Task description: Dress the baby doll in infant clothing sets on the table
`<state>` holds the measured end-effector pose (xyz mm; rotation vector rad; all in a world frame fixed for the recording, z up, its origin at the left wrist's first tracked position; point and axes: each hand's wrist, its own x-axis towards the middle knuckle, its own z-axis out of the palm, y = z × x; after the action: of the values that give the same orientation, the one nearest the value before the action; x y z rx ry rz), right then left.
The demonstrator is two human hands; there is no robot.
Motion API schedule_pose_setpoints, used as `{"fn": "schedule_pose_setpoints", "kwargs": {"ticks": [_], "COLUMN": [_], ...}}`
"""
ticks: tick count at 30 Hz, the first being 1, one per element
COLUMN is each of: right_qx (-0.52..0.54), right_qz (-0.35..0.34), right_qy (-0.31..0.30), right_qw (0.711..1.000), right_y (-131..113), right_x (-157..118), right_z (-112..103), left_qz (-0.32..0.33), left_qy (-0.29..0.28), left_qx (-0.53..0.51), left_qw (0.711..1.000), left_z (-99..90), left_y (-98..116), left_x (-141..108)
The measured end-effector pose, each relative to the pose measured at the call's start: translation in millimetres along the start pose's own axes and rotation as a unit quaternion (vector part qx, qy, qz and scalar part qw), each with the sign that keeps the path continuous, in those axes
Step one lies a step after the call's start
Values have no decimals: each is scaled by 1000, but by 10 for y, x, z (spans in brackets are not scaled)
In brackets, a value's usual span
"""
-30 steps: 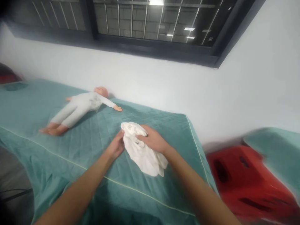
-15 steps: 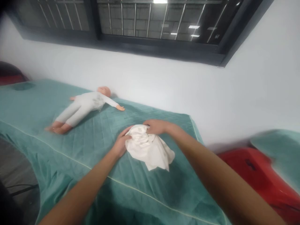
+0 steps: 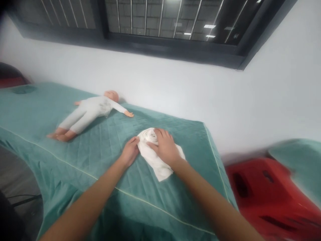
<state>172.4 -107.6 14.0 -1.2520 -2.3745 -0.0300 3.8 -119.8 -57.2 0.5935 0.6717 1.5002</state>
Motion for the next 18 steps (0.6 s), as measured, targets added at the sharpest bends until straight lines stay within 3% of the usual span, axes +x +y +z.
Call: {"fn": "schedule_pose_setpoints", "kwargs": {"ticks": [7, 11, 14, 18], "right_qx": [95, 188, 259, 341], "right_qz": [120, 119, 179, 274], "right_qy": [-10, 16, 58, 185], "right_qw": [988, 975, 947, 880], "right_y": [104, 97, 121, 322], "right_x": [-101, -100, -105, -114], "right_z": [169, 61, -121, -353], "left_qz": [-26, -33, -31, -29], "left_qy": [-22, -25, -13, -19], "left_qx": [-24, -67, -85, -84], "left_qw": [999, 997, 996, 996], "left_z": [-52, -110, -140, -134], "left_y": [14, -1, -7, 11], "left_x": [11, 51, 76, 82]}}
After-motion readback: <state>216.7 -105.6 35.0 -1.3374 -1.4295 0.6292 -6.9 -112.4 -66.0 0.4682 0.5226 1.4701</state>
